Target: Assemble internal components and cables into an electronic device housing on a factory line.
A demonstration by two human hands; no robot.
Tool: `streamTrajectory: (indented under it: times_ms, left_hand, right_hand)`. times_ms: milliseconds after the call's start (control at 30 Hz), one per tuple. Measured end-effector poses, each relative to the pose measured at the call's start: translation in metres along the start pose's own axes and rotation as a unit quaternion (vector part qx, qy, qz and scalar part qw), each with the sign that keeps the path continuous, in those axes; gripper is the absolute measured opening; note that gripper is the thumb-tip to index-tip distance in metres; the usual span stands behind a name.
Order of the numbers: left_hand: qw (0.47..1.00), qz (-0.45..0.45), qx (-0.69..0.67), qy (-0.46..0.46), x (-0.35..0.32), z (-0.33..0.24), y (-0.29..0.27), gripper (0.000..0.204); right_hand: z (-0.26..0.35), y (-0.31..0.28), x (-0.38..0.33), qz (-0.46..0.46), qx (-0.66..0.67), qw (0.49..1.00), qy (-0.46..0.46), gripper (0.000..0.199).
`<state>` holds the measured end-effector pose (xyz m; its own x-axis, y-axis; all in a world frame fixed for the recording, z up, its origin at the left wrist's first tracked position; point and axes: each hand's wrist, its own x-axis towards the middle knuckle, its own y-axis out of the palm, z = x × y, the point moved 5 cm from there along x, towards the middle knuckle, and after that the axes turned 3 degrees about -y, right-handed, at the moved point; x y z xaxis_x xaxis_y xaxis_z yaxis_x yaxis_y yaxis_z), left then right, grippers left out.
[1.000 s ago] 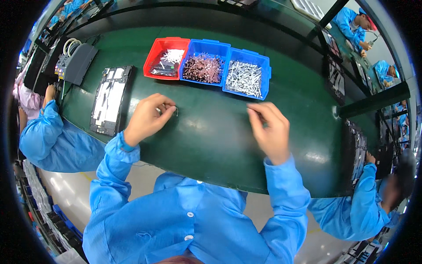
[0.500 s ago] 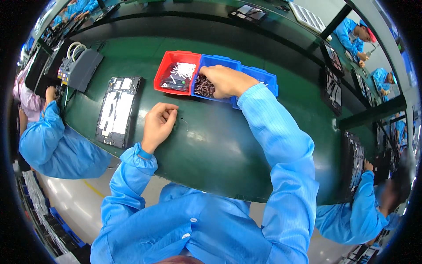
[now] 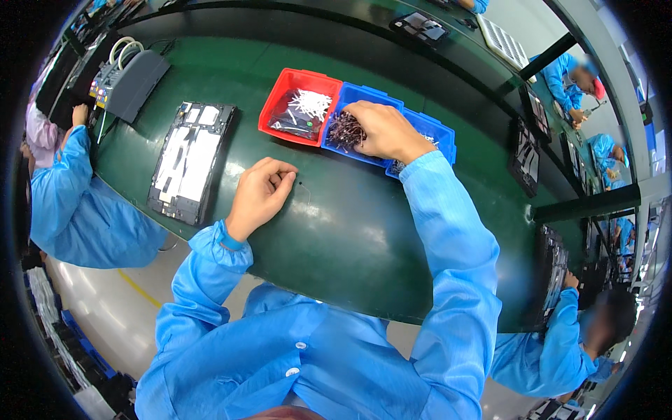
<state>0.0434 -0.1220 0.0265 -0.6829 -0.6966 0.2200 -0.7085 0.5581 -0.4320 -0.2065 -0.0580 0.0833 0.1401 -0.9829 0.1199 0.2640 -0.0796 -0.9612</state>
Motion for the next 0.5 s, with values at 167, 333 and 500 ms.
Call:
streamTrajectory:
  times_ms: [167,333,500]
  left_hand:
    - [1.000,0.017,-0.007,-0.006,0.001,0.002,0.002,0.010]
    - [1.000,0.009,0.001,-0.002,0.002,0.001,0.004,0.008]
    - [1.000,0.003,0.013,0.000,0.002,0.002,0.002,0.007]
  right_hand:
    - [0.003,-0.011,-0.004,-0.012,0.068,0.997,0.044,0.067]
    - [0.001,0.004,-0.006,-0.038,0.094,0.994,0.043,0.073]
    - [0.008,0.003,-0.003,-0.018,0.091,0.995,0.046,0.080]
